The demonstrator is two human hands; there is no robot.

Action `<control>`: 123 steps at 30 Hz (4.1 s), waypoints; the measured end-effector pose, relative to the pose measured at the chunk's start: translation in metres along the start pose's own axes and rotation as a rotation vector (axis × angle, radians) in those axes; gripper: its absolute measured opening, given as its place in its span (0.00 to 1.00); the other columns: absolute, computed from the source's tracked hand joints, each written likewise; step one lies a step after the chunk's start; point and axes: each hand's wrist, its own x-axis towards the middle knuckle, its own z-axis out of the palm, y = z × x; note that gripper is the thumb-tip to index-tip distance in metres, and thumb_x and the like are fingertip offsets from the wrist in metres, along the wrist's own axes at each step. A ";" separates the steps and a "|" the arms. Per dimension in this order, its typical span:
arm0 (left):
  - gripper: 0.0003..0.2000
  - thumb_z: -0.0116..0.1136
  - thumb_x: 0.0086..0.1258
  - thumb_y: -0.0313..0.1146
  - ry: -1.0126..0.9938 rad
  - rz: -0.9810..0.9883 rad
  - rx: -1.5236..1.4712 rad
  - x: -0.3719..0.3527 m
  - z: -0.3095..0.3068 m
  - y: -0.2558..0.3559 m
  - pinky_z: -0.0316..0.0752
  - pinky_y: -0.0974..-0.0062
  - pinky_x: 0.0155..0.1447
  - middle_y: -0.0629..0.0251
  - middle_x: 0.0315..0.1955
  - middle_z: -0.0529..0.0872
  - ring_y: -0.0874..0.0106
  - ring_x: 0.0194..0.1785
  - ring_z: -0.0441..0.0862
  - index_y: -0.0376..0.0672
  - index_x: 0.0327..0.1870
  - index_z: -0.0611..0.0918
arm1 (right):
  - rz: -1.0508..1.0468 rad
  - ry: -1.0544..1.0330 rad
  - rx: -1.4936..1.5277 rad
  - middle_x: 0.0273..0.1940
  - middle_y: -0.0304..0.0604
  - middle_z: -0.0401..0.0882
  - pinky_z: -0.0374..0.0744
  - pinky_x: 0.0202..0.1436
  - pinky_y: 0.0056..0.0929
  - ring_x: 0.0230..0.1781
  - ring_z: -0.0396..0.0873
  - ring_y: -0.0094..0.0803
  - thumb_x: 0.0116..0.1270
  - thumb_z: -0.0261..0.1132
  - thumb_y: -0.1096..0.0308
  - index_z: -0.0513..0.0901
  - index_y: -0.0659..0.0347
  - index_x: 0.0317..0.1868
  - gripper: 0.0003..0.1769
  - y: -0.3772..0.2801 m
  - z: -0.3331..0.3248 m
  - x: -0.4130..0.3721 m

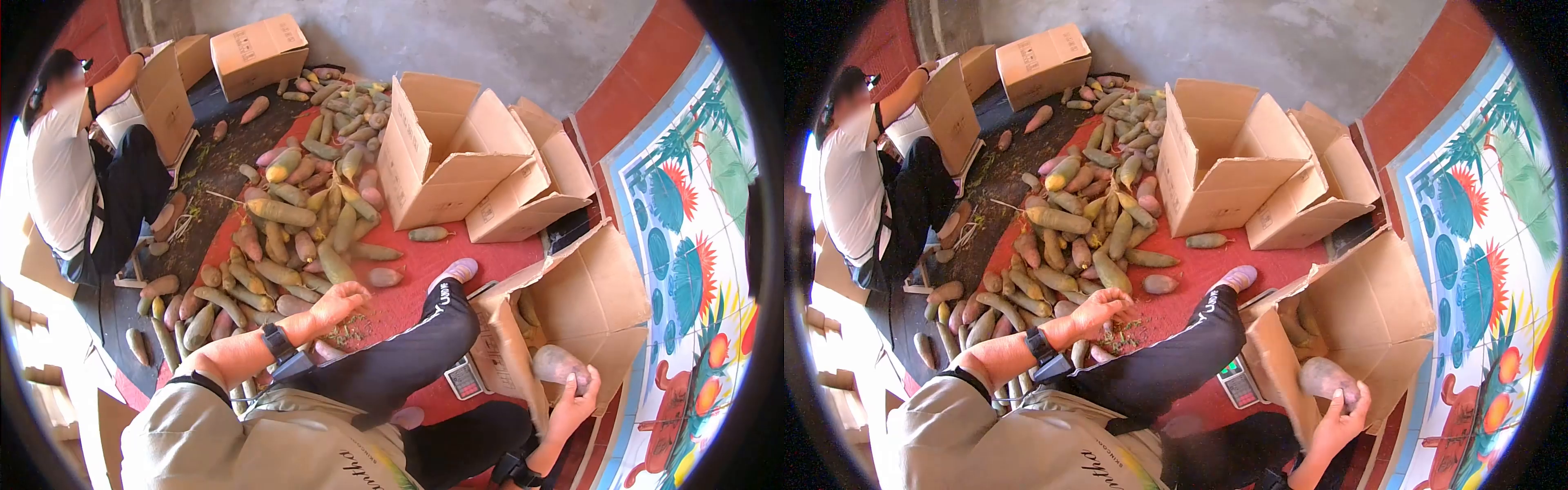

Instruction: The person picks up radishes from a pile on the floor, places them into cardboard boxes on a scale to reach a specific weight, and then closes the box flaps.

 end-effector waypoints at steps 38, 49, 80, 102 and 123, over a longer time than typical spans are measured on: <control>0.11 0.51 0.65 0.35 0.267 -0.268 0.230 0.011 -0.065 -0.078 0.74 0.76 0.35 0.63 0.30 0.83 0.73 0.33 0.80 0.38 0.38 0.81 | -0.069 -0.194 -0.336 0.41 0.54 0.75 0.73 0.45 0.37 0.41 0.75 0.48 0.64 0.56 0.70 0.74 0.70 0.46 0.13 0.006 -0.012 -0.025; 0.09 0.54 0.61 0.37 0.281 -0.331 0.233 0.021 -0.114 -0.138 0.74 0.70 0.35 0.67 0.26 0.84 0.70 0.30 0.81 0.47 0.37 0.83 | -0.303 -0.137 -0.400 0.43 0.54 0.75 0.72 0.50 0.39 0.44 0.74 0.48 0.64 0.54 0.73 0.75 0.69 0.45 0.11 -0.025 -0.002 -0.046; 0.16 0.52 0.56 0.35 0.368 -0.539 1.117 -0.028 -0.172 -0.172 0.72 0.63 0.53 0.49 0.44 0.81 0.55 0.50 0.78 0.40 0.44 0.81 | -0.266 -0.087 -0.505 0.47 0.56 0.74 0.69 0.56 0.41 0.50 0.72 0.51 0.65 0.54 0.72 0.72 0.71 0.50 0.14 0.016 0.002 -0.060; 0.24 0.55 0.57 0.41 0.067 -0.534 1.288 -0.016 -0.153 -0.194 0.67 0.62 0.60 0.54 0.54 0.73 0.55 0.58 0.71 0.49 0.57 0.74 | -0.172 -0.272 -0.545 0.47 0.57 0.74 0.69 0.58 0.41 0.51 0.72 0.52 0.65 0.55 0.73 0.74 0.72 0.48 0.13 0.066 0.020 -0.085; 0.15 0.55 0.57 0.30 -0.253 -0.460 1.665 0.002 -0.128 -0.211 0.77 0.63 0.47 0.53 0.46 0.80 0.58 0.49 0.81 0.40 0.46 0.80 | -0.218 -0.290 -0.526 0.44 0.57 0.73 0.72 0.50 0.43 0.46 0.73 0.52 0.65 0.54 0.73 0.74 0.69 0.46 0.11 0.066 0.023 -0.086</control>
